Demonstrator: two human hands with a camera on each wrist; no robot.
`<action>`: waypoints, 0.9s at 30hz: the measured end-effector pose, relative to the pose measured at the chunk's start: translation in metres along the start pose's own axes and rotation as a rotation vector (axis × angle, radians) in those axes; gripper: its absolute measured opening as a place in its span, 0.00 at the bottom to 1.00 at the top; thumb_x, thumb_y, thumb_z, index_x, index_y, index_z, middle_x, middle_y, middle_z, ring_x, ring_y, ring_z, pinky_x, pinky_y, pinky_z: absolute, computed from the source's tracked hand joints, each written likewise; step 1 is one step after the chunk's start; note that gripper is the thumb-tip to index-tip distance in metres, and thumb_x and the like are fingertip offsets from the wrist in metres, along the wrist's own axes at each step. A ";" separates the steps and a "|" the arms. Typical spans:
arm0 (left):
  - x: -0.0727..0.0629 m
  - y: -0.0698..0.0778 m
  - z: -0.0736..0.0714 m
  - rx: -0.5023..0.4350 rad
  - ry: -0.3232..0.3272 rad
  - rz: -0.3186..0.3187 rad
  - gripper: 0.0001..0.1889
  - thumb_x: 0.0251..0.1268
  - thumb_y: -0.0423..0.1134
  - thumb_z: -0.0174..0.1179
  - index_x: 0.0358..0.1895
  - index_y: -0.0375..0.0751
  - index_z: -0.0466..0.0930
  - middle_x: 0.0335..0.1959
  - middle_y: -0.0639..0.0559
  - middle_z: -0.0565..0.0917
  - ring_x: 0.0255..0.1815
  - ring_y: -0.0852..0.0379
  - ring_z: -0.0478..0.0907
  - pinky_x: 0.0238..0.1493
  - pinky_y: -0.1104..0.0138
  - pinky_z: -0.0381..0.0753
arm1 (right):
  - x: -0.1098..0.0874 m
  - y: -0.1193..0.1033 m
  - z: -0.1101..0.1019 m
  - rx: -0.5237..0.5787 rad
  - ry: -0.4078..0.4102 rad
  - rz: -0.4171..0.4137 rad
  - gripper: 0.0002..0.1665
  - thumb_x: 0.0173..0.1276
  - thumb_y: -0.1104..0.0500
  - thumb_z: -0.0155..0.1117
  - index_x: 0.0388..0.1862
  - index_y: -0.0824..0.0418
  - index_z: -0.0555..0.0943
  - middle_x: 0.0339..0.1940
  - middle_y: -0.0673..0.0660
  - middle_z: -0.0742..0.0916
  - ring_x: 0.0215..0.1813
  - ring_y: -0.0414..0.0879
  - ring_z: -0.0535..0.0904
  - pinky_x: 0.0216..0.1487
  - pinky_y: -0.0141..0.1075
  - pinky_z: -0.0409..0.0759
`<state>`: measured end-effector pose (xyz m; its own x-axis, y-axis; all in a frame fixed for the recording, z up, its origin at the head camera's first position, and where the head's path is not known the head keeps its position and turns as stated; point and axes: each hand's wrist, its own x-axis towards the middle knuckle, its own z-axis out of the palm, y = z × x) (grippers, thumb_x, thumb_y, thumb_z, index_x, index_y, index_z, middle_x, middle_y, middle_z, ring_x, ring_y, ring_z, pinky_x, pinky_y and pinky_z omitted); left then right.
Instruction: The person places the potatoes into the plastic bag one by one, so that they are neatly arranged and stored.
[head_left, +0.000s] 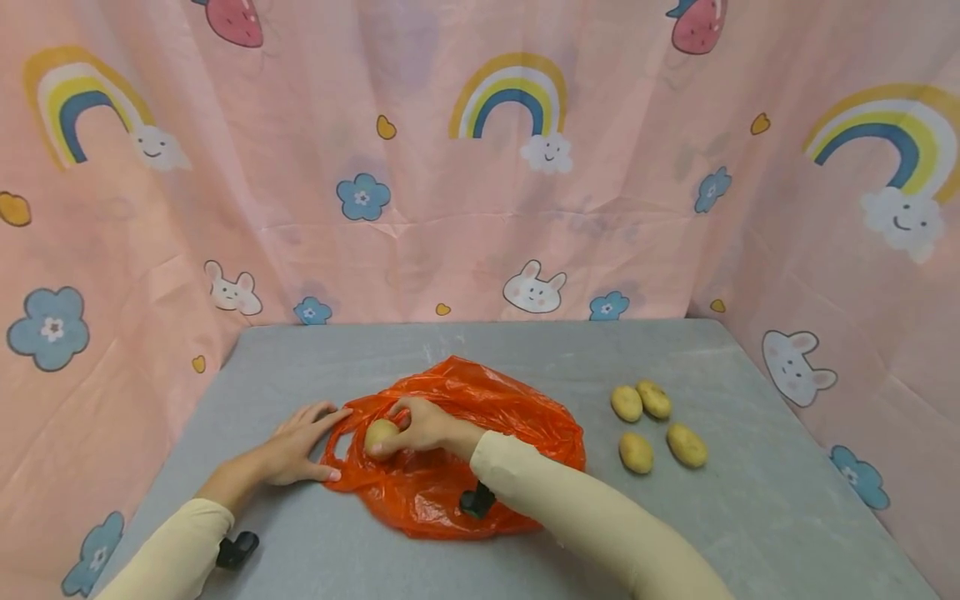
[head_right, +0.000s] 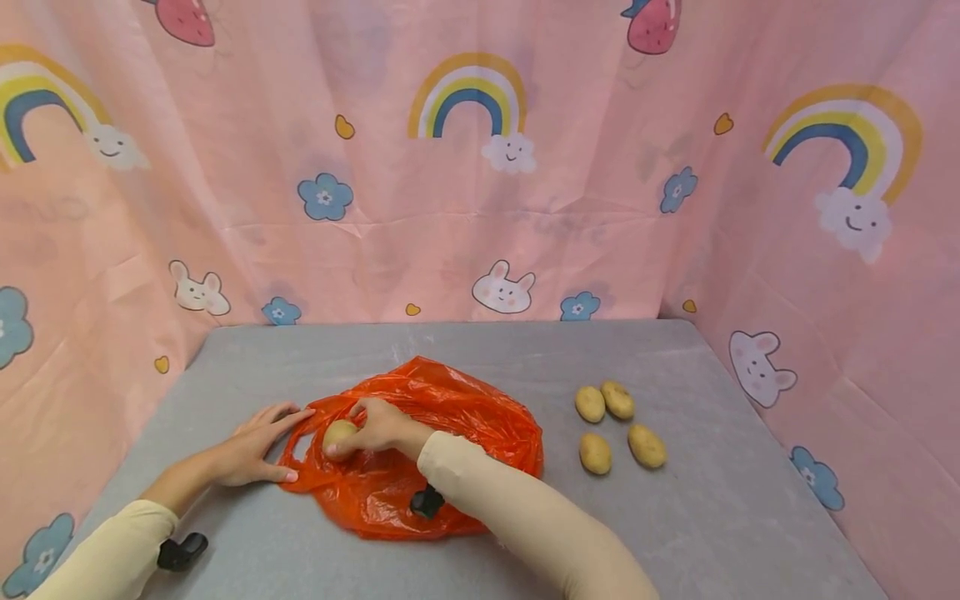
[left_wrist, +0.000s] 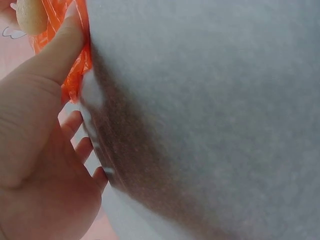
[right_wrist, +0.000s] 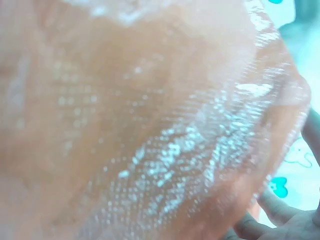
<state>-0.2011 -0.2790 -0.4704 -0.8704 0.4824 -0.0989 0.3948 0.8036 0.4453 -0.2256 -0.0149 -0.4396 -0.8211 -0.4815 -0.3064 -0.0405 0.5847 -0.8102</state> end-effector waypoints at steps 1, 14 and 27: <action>0.000 0.001 -0.001 -0.003 -0.005 -0.005 0.52 0.53 0.64 0.71 0.78 0.43 0.61 0.74 0.32 0.62 0.73 0.28 0.56 0.63 0.27 0.59 | -0.001 0.000 -0.002 0.011 -0.005 -0.006 0.35 0.59 0.50 0.79 0.60 0.63 0.76 0.51 0.59 0.83 0.45 0.46 0.78 0.47 0.38 0.80; 0.001 -0.011 0.014 -0.082 -0.015 -0.047 0.53 0.52 0.64 0.71 0.79 0.47 0.58 0.76 0.36 0.58 0.77 0.30 0.51 0.68 0.25 0.51 | -0.021 0.009 -0.032 0.138 -0.027 -0.033 0.36 0.67 0.48 0.71 0.69 0.60 0.73 0.68 0.65 0.77 0.66 0.57 0.77 0.59 0.48 0.81; 0.004 -0.013 0.013 -0.074 -0.001 -0.014 0.52 0.52 0.63 0.72 0.79 0.51 0.58 0.75 0.40 0.60 0.76 0.32 0.54 0.66 0.28 0.57 | -0.058 0.020 -0.065 0.151 -0.021 -0.122 0.31 0.71 0.50 0.67 0.68 0.61 0.74 0.68 0.64 0.77 0.66 0.57 0.76 0.59 0.47 0.81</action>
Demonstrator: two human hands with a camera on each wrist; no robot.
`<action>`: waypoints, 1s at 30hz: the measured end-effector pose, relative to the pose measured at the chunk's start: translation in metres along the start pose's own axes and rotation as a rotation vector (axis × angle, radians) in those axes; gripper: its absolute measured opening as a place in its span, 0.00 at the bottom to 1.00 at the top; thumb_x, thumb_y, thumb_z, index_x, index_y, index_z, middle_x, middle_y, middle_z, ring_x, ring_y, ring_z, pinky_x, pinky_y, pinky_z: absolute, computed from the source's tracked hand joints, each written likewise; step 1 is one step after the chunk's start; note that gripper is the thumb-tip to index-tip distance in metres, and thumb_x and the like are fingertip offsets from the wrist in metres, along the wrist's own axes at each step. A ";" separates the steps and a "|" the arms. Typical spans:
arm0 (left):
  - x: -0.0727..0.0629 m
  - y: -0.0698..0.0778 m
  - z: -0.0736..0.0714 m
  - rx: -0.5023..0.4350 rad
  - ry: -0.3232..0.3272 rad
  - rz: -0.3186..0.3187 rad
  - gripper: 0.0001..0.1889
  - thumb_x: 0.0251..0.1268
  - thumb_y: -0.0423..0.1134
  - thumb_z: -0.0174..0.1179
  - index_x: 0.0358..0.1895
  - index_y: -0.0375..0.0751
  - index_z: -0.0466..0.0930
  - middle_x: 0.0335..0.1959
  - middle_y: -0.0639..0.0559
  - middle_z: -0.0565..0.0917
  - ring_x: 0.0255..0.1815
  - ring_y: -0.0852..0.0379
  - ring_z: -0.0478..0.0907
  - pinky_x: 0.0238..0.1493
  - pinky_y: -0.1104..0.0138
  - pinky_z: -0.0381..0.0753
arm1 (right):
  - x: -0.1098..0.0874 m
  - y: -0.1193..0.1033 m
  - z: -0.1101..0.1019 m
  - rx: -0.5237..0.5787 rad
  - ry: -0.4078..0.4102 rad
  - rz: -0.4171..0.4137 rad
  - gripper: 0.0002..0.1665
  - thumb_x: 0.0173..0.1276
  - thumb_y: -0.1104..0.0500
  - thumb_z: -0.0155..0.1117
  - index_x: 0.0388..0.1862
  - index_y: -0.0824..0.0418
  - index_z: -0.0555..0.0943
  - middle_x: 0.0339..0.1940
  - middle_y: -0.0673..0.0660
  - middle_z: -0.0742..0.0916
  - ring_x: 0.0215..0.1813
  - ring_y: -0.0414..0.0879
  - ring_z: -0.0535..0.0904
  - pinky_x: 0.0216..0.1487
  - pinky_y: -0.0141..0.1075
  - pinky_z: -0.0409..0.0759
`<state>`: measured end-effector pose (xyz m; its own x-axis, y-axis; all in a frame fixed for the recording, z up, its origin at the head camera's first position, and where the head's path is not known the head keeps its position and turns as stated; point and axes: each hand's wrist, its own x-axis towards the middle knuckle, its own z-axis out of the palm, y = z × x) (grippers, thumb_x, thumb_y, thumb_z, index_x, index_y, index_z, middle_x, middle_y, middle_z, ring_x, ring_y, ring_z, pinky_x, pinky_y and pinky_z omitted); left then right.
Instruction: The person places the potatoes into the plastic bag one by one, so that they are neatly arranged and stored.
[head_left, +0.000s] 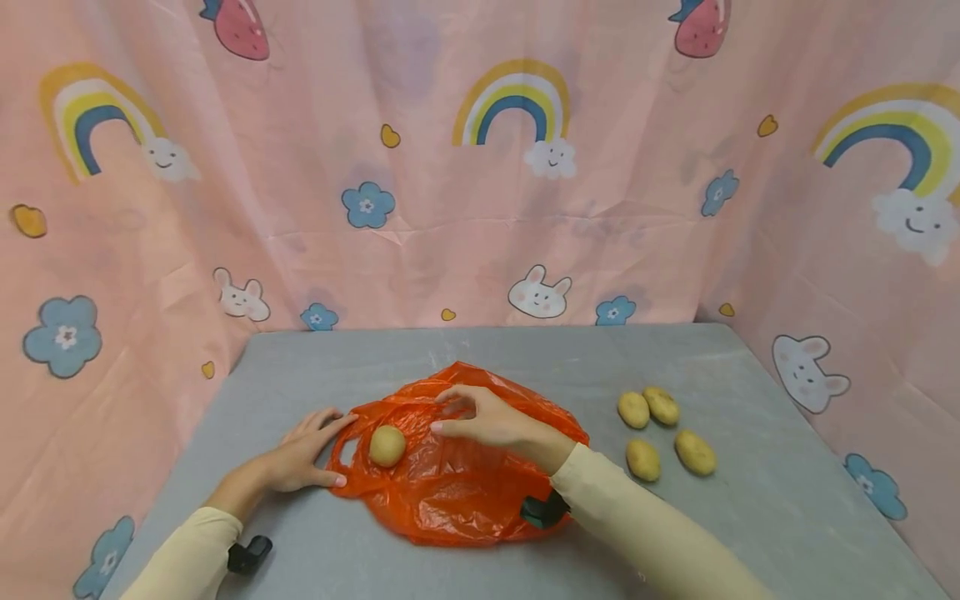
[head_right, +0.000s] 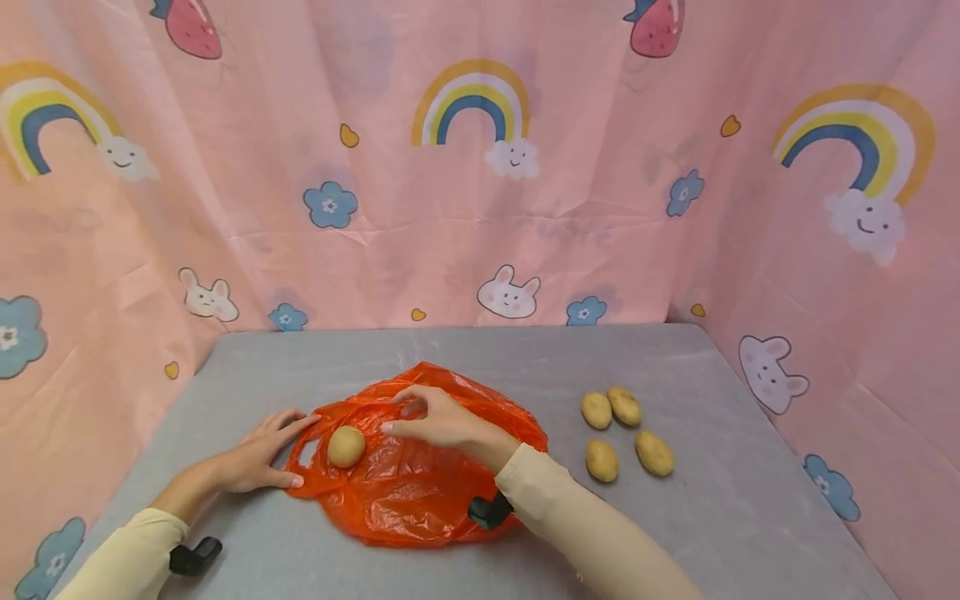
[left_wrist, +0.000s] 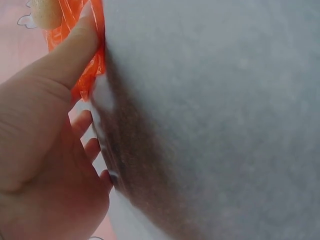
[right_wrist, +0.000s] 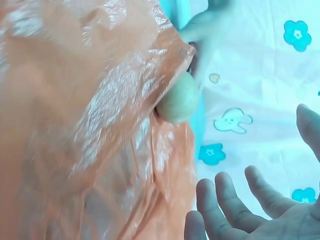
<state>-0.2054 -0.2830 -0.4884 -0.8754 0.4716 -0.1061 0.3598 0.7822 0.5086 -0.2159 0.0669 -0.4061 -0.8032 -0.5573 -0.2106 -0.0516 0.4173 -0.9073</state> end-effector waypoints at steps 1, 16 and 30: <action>0.001 -0.001 0.001 -0.001 0.000 -0.001 0.52 0.52 0.63 0.72 0.79 0.51 0.58 0.75 0.40 0.60 0.76 0.32 0.54 0.67 0.28 0.57 | -0.003 0.001 -0.003 -0.003 0.003 0.002 0.31 0.71 0.50 0.67 0.68 0.61 0.74 0.68 0.63 0.76 0.66 0.57 0.76 0.60 0.47 0.81; 0.000 0.000 0.000 -0.008 -0.003 0.007 0.53 0.53 0.66 0.70 0.80 0.50 0.58 0.76 0.37 0.60 0.76 0.29 0.53 0.66 0.26 0.54 | -0.044 0.019 -0.039 -0.100 0.027 -0.114 0.31 0.76 0.47 0.60 0.70 0.61 0.72 0.76 0.68 0.70 0.71 0.64 0.72 0.66 0.57 0.75; -0.003 -0.002 0.000 -0.010 0.008 0.041 0.52 0.55 0.67 0.68 0.80 0.50 0.57 0.76 0.35 0.59 0.75 0.28 0.52 0.66 0.25 0.53 | -0.077 0.047 -0.091 -0.178 0.128 -0.128 0.30 0.77 0.49 0.59 0.72 0.61 0.70 0.71 0.68 0.75 0.70 0.66 0.71 0.64 0.58 0.77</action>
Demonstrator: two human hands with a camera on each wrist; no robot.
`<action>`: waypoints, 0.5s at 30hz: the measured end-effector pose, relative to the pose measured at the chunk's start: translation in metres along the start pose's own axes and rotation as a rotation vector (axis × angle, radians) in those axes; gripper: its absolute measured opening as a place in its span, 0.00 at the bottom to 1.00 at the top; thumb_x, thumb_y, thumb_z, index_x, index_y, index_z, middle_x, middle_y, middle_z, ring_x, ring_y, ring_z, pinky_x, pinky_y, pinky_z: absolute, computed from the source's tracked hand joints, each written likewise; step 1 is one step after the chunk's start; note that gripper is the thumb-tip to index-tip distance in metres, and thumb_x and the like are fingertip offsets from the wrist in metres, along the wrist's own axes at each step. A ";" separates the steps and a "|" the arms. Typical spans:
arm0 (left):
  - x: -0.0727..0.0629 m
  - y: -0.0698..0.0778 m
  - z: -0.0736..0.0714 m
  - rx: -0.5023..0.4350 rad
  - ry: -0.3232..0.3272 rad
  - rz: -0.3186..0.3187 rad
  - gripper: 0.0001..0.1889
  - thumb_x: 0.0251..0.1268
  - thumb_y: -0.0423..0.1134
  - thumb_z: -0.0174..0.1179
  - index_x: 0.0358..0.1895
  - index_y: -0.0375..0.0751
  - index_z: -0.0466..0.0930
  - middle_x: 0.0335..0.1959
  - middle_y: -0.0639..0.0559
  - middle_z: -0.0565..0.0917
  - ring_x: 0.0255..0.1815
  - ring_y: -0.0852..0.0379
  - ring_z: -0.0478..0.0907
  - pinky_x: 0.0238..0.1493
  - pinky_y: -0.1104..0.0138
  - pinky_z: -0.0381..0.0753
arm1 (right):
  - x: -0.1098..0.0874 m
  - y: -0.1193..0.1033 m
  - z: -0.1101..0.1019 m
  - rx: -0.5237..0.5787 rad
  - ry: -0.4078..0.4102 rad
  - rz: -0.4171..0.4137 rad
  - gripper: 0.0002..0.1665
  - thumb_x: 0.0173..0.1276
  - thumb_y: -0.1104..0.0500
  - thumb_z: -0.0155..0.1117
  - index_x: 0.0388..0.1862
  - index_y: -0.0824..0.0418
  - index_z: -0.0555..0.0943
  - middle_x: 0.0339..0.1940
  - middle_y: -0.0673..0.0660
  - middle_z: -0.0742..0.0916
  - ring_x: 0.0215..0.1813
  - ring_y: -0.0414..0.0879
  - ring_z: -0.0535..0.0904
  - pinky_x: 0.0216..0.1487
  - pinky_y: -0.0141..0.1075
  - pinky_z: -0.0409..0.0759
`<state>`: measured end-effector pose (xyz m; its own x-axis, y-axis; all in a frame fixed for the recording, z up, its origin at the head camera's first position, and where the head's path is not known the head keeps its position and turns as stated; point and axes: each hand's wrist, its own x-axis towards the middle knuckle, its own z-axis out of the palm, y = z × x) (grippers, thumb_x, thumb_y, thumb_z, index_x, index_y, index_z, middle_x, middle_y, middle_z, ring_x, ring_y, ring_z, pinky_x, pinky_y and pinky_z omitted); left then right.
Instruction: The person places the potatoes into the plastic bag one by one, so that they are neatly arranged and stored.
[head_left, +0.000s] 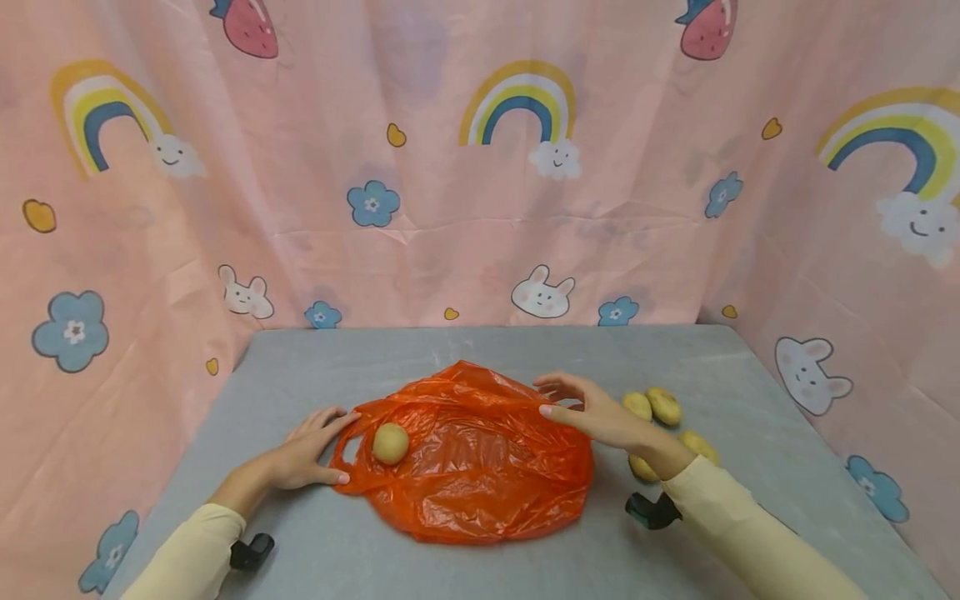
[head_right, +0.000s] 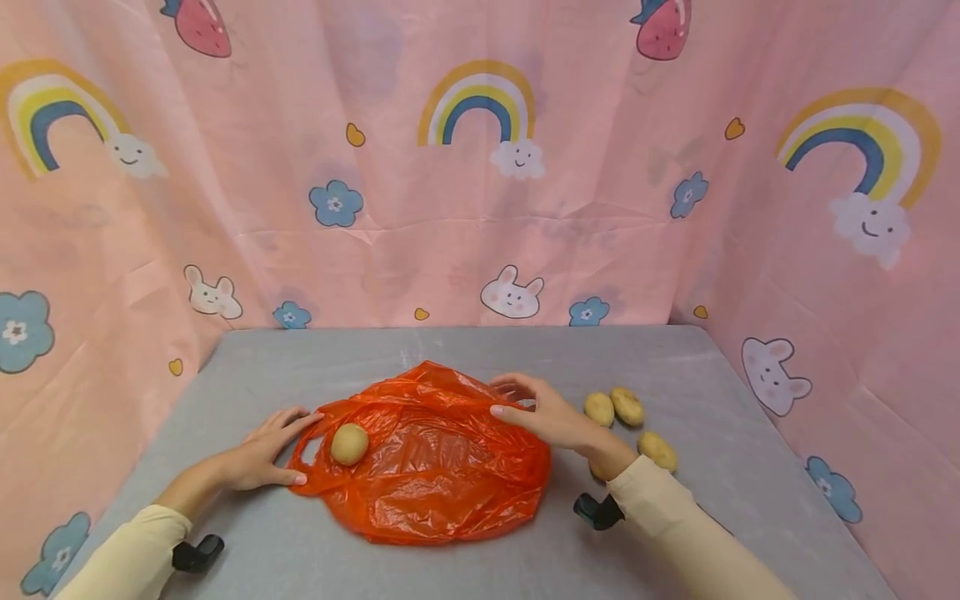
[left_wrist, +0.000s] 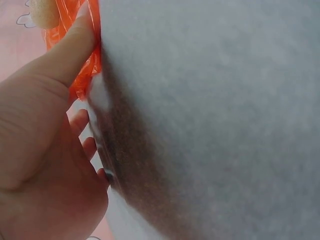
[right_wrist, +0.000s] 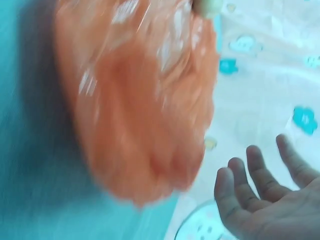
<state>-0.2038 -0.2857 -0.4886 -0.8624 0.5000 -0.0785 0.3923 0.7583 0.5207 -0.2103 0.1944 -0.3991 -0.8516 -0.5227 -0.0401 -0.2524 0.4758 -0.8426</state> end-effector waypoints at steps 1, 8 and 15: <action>0.000 0.000 0.000 -0.005 -0.002 -0.010 0.52 0.54 0.67 0.68 0.80 0.50 0.57 0.76 0.36 0.58 0.76 0.29 0.51 0.67 0.25 0.52 | -0.002 0.003 -0.005 -0.009 0.006 -0.002 0.30 0.77 0.50 0.59 0.72 0.61 0.69 0.71 0.68 0.75 0.70 0.66 0.71 0.64 0.59 0.76; 0.001 -0.002 0.002 -0.002 -0.008 -0.045 0.52 0.54 0.63 0.71 0.80 0.48 0.57 0.78 0.37 0.58 0.78 0.30 0.50 0.69 0.26 0.52 | -0.011 0.021 -0.035 -0.083 0.089 0.050 0.30 0.77 0.49 0.60 0.73 0.58 0.69 0.72 0.65 0.75 0.69 0.64 0.72 0.63 0.60 0.77; 0.003 -0.004 0.003 -0.010 0.001 -0.046 0.52 0.53 0.60 0.73 0.80 0.48 0.57 0.78 0.37 0.58 0.78 0.31 0.51 0.68 0.26 0.53 | -0.018 0.035 -0.055 -0.100 0.124 0.075 0.31 0.78 0.50 0.57 0.74 0.60 0.67 0.74 0.67 0.73 0.70 0.66 0.71 0.65 0.64 0.73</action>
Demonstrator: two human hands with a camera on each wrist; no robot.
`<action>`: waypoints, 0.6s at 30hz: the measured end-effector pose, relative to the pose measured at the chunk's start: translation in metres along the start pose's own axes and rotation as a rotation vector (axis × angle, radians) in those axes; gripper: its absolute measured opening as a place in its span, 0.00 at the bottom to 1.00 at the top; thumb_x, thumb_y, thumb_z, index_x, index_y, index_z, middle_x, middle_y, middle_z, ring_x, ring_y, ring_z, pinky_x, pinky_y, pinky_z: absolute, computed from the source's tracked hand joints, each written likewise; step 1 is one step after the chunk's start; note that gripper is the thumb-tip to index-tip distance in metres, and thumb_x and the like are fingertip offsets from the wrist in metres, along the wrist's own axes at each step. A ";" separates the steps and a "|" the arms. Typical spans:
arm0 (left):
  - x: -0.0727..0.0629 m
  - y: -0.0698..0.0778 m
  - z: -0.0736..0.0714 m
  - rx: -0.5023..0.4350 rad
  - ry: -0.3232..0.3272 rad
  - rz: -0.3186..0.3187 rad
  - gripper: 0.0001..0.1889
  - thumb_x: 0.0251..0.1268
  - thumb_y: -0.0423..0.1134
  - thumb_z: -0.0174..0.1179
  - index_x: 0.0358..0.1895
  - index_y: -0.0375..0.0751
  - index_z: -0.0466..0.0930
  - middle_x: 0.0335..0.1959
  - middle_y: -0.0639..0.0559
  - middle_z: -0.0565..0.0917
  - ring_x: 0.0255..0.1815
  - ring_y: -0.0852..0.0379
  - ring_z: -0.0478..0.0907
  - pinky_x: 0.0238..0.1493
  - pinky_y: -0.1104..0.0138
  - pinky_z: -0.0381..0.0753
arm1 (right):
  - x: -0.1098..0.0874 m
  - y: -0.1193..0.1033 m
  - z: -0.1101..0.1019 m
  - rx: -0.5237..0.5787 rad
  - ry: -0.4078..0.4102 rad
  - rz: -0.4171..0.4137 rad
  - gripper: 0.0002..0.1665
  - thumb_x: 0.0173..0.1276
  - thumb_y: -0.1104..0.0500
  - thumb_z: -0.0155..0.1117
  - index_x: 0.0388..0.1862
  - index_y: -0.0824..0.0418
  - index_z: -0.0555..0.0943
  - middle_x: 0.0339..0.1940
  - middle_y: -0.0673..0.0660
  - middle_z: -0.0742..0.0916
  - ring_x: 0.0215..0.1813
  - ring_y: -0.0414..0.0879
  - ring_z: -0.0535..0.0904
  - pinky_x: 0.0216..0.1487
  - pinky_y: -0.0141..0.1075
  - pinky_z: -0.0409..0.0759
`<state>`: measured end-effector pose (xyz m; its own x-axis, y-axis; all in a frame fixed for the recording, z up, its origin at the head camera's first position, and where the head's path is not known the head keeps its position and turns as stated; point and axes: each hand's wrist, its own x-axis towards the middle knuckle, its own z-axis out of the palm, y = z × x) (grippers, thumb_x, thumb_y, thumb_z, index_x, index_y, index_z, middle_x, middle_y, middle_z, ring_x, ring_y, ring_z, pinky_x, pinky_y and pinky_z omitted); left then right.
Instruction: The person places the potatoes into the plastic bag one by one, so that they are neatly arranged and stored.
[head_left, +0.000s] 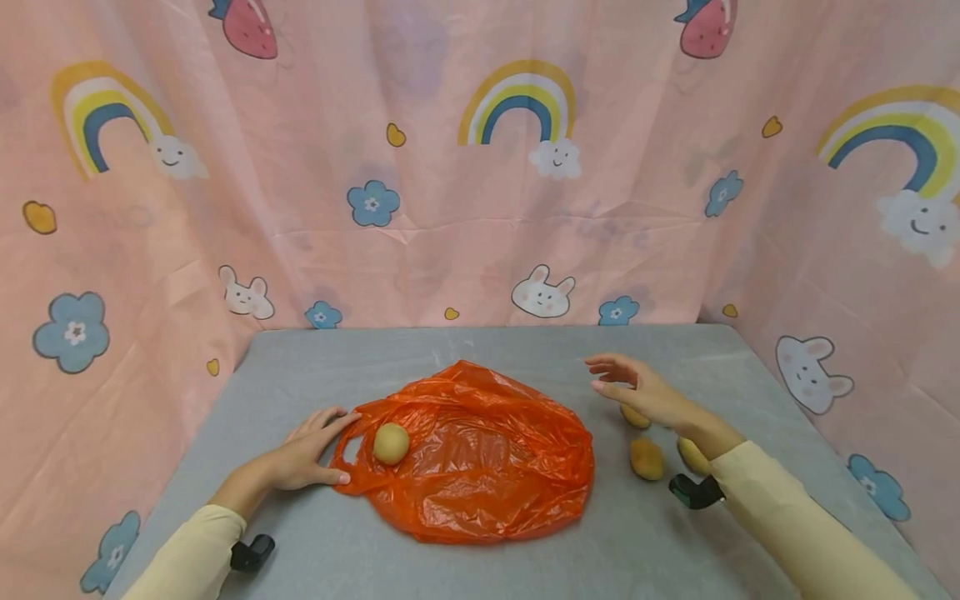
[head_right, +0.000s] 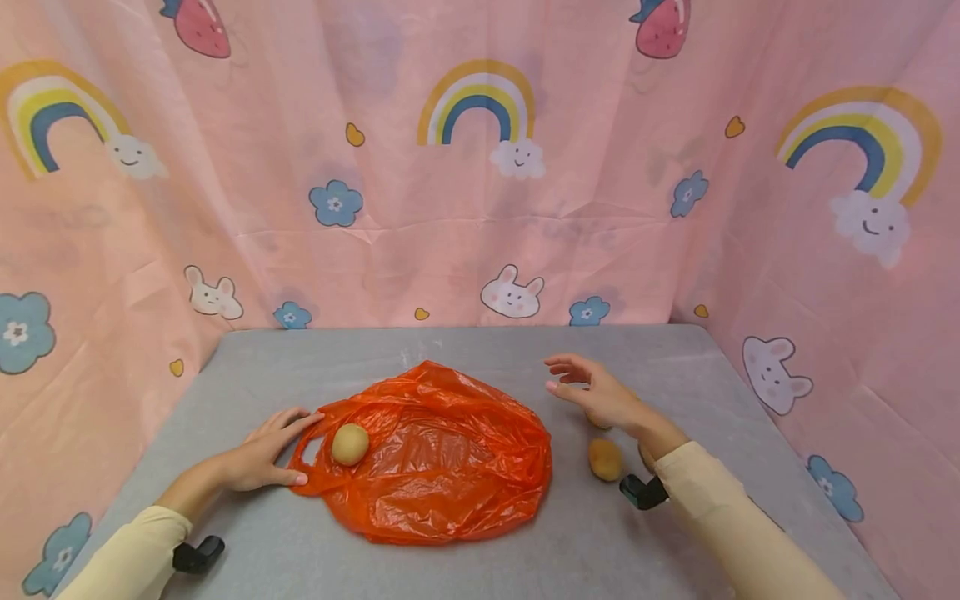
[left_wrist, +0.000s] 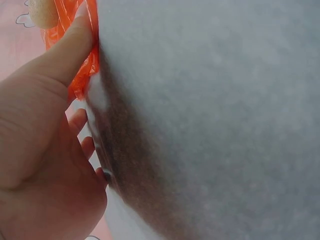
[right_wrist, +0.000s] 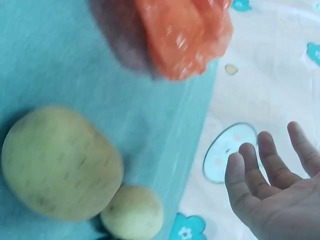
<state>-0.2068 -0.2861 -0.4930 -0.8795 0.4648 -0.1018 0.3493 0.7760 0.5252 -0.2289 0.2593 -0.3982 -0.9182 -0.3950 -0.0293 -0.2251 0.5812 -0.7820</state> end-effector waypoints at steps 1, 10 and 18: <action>0.000 0.000 0.000 0.001 0.002 0.001 0.52 0.53 0.61 0.73 0.80 0.48 0.58 0.78 0.37 0.58 0.78 0.31 0.51 0.68 0.26 0.53 | 0.000 0.002 -0.002 0.000 -0.001 0.007 0.31 0.78 0.50 0.56 0.74 0.60 0.67 0.74 0.67 0.73 0.71 0.66 0.71 0.66 0.65 0.73; -0.002 0.000 0.000 0.000 0.009 0.004 0.51 0.54 0.62 0.71 0.80 0.49 0.58 0.78 0.37 0.58 0.79 0.31 0.50 0.68 0.26 0.52 | -0.004 0.012 -0.015 -0.033 0.001 0.034 0.32 0.79 0.48 0.55 0.75 0.61 0.67 0.74 0.69 0.73 0.71 0.67 0.69 0.65 0.68 0.70; -0.003 0.001 -0.001 -0.016 0.008 0.026 0.52 0.55 0.64 0.70 0.80 0.48 0.58 0.77 0.37 0.58 0.77 0.29 0.51 0.67 0.25 0.52 | -0.009 0.024 -0.026 -0.092 0.041 0.072 0.32 0.78 0.47 0.56 0.75 0.61 0.68 0.75 0.71 0.71 0.75 0.71 0.62 0.66 0.72 0.61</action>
<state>-0.2039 -0.2869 -0.4917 -0.8729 0.4810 -0.0816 0.3666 0.7570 0.5408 -0.2342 0.2954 -0.4003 -0.9452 -0.3216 -0.0564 -0.1854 0.6708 -0.7181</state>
